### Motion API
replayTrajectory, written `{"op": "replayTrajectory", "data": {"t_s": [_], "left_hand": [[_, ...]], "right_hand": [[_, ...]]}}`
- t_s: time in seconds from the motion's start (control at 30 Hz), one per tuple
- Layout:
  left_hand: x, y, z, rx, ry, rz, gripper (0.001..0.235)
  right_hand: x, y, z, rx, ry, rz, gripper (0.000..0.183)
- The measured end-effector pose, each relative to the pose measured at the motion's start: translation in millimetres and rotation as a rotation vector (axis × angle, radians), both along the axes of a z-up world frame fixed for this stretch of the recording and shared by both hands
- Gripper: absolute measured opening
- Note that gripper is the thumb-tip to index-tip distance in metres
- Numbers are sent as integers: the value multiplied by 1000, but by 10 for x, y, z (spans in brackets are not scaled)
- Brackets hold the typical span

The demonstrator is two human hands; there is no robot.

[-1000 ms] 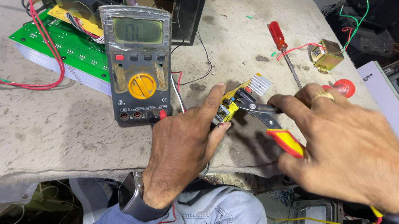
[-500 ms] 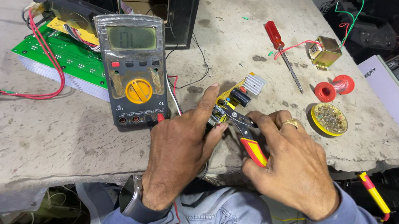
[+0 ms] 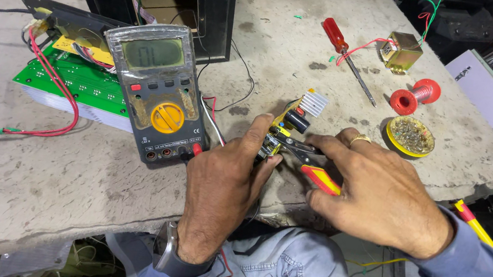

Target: The person tests a green circuit board with a multimeter, then uses a soldering iron to reflow solder on several joints. They also use wire cutters to trim leads on a yellow component and continue soldering the board.

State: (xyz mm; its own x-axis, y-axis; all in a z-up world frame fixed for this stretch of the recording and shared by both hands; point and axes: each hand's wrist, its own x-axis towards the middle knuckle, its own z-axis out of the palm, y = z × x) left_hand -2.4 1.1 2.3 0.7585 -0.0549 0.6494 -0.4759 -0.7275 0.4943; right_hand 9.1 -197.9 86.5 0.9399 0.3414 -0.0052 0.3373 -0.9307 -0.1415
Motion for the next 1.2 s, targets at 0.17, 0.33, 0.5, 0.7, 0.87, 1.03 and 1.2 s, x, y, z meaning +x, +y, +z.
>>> {"op": "replayTrajectory", "data": {"t_s": [0.17,0.33,0.5,0.7,0.87,1.03,1.2], "left_hand": [[7,2,-9,46,2,-1,64],[0,6,-16,70,-34,-40,63],[-3,11,-16,71,-27,-49,61],[-17,-2,-2,102,-7,-10,62],[-28,-22,-6,89,-23,4,63],[-25,-55,17,116,-15,36,68],[-29,-42,-1,108,-27,32,70]], "right_hand": [[-49,116,30,34,-4,-24,82],[-102,89,-96,133,-47,-6,82],[-49,31,-139,130,31,-25,77],[-57,68,-161,205,16,-13,78],[-91,64,-223,208,7,-52,79],[-118,117,-163,237,50,-81,81],[-42,43,-111,138,146,-116,84]]}}
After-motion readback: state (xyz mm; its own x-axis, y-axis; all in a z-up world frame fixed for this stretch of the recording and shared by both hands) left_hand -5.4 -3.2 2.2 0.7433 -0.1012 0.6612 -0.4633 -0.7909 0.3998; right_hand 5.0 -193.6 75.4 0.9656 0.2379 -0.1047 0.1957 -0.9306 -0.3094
